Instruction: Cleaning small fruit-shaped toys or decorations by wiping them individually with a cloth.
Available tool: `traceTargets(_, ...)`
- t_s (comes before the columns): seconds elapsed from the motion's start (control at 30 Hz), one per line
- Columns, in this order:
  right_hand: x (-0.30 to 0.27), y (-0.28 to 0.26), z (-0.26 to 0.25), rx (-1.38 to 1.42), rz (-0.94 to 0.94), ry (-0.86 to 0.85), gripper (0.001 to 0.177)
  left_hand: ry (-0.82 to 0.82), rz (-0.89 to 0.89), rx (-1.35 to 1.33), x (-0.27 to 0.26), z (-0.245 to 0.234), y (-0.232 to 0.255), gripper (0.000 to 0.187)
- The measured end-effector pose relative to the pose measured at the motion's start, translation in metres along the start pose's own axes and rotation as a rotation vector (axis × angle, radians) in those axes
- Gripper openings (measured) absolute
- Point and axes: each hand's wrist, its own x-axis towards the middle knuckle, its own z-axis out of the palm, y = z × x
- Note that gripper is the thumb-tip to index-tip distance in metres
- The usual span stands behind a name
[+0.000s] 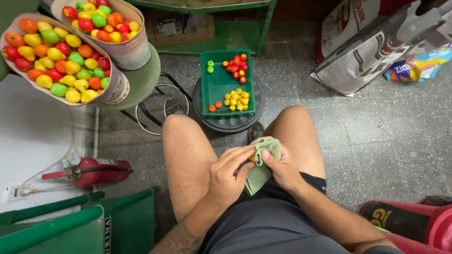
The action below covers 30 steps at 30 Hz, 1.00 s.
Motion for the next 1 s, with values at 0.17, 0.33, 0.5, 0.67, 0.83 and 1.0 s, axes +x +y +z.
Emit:
traceTargets(0.17,-0.003,0.021,-0.004,0.066,0.016,0.001,0.025,0.026,0.001,0.066,-0.009,-0.001,-0.012,0.027)
traceTargets(0.33,-0.002,0.038,-0.006,0.057,0.09,0.079,0.019,-0.057,-0.012,0.003,-0.002,-0.013,-0.012,0.019)
traceTargets(0.5,-0.002,0.071,-0.022,0.109,0.132,0.184,0.019,-0.085,0.195,0.182,0.007,-0.009,-0.009,0.029)
traceTargets(0.67,-0.002,0.036,-0.004,0.16,0.123,0.216,0.018,-0.079,0.189,0.224,0.006,-0.004,-0.018,0.023)
traceTargets(0.83,0.003,0.04,-0.009,0.144,0.14,0.225,0.017,-0.083,0.054,0.084,0.004,0.0,-0.02,0.019)
traceTargets(1.0,0.007,0.028,0.001,0.134,0.077,0.075,0.024,-0.084,0.032,0.126,0.003,-0.006,-0.027,0.024)
